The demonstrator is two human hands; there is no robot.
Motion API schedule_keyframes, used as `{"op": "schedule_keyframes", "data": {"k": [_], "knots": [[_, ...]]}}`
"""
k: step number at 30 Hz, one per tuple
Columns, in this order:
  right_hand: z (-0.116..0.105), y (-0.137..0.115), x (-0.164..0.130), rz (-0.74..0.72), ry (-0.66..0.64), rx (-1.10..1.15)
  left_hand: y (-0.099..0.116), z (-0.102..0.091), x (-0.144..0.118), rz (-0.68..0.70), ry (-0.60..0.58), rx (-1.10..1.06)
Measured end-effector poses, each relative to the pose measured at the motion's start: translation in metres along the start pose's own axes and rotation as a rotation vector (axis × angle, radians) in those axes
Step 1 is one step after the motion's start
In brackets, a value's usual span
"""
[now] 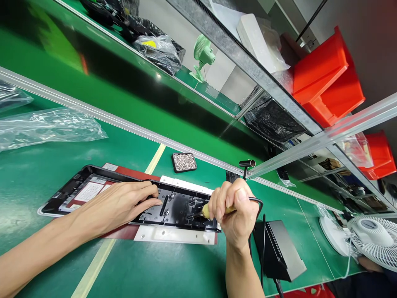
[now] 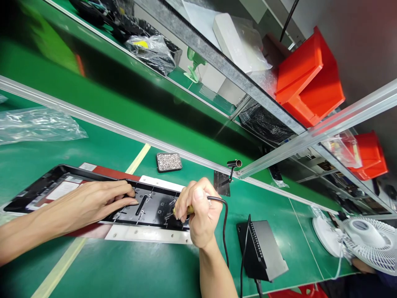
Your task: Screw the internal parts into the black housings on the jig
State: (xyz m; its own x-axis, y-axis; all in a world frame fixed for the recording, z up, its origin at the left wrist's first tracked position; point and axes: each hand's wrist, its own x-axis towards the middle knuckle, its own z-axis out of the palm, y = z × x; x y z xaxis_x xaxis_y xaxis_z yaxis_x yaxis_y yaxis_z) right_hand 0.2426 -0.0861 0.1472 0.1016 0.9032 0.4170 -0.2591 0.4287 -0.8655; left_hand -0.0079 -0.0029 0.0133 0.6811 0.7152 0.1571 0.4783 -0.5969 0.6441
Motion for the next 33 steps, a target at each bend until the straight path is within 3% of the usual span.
{"op": "schedule_keyframes", "data": {"k": [24,33], "knots": [[0.005,0.000,0.000,-0.036,0.029,-0.073,0.002,-0.002,0.002,-0.002,0.024,-0.040],[-0.010,0.003,-0.006,-0.041,-0.214,-0.034,-0.001,-0.001,0.001,-0.001,0.016,-0.028]]}}
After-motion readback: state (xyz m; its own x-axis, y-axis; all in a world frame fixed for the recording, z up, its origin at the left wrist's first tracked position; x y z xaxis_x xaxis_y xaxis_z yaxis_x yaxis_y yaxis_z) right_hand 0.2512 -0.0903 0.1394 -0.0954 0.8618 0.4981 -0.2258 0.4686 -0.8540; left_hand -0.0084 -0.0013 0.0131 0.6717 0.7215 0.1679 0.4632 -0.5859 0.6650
